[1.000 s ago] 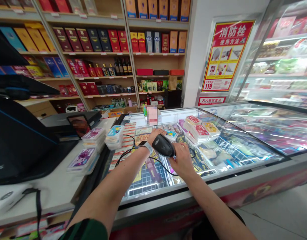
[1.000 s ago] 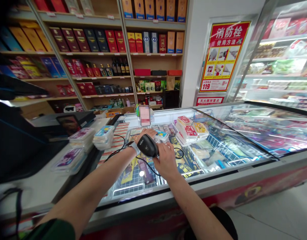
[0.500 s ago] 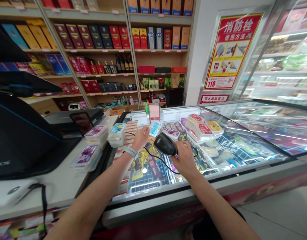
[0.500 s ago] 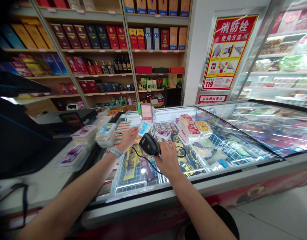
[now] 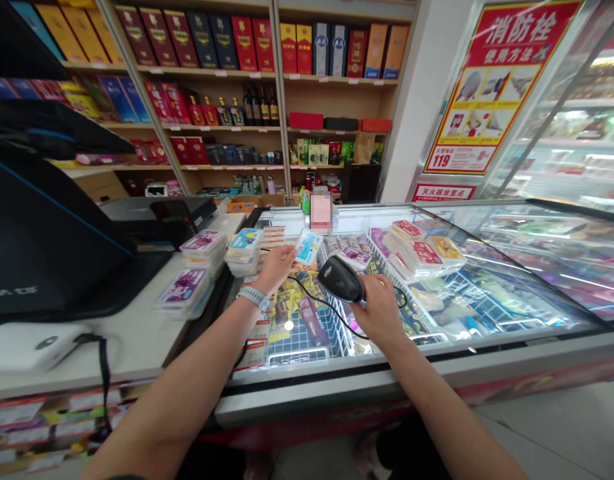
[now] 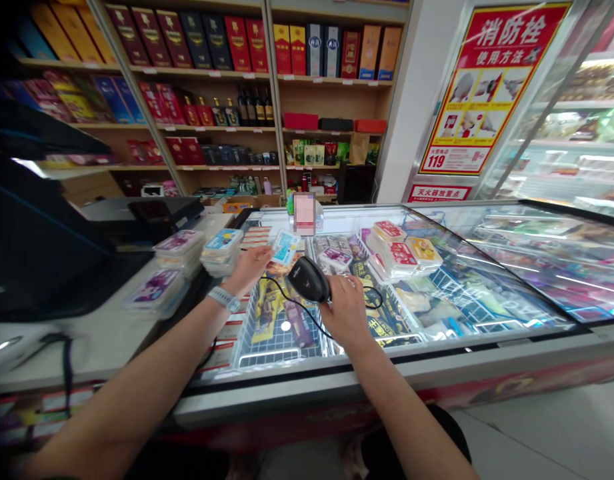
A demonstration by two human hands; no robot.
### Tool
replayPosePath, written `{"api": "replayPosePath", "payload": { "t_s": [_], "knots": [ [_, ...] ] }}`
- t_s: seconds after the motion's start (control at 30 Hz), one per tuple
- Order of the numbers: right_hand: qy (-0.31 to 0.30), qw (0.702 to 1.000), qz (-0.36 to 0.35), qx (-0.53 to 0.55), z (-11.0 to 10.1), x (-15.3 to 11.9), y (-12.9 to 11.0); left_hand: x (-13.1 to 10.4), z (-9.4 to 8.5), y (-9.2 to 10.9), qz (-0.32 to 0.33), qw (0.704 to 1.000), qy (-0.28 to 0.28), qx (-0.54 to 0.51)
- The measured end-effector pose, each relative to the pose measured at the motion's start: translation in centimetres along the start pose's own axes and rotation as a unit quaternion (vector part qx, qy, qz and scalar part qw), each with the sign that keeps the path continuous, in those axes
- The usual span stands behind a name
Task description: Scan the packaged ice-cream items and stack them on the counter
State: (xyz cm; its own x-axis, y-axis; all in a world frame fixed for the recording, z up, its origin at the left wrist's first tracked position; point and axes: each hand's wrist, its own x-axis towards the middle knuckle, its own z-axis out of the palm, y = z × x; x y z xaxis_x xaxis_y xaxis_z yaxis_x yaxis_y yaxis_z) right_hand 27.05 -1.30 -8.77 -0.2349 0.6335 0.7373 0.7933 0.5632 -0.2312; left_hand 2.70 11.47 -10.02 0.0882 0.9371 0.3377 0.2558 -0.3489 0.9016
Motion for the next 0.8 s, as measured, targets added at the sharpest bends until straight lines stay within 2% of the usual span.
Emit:
{"api": "replayPosePath", "payload": {
  "t_s": [0.27, 0.8],
  "knots": [
    [-0.012, 1.000, 0.003, 0.000, 0.0, 0.0, 0.0, -0.3, 0.2, 0.6, 0.037, 0.997, -0.065, 0.006],
    [-0.021, 1.000, -0.005, -0.021, 0.2, 0.1, 0.1, -0.8, 0.2, 1.6, 0.061, 0.995, -0.066, 0.048]
  ]
}}
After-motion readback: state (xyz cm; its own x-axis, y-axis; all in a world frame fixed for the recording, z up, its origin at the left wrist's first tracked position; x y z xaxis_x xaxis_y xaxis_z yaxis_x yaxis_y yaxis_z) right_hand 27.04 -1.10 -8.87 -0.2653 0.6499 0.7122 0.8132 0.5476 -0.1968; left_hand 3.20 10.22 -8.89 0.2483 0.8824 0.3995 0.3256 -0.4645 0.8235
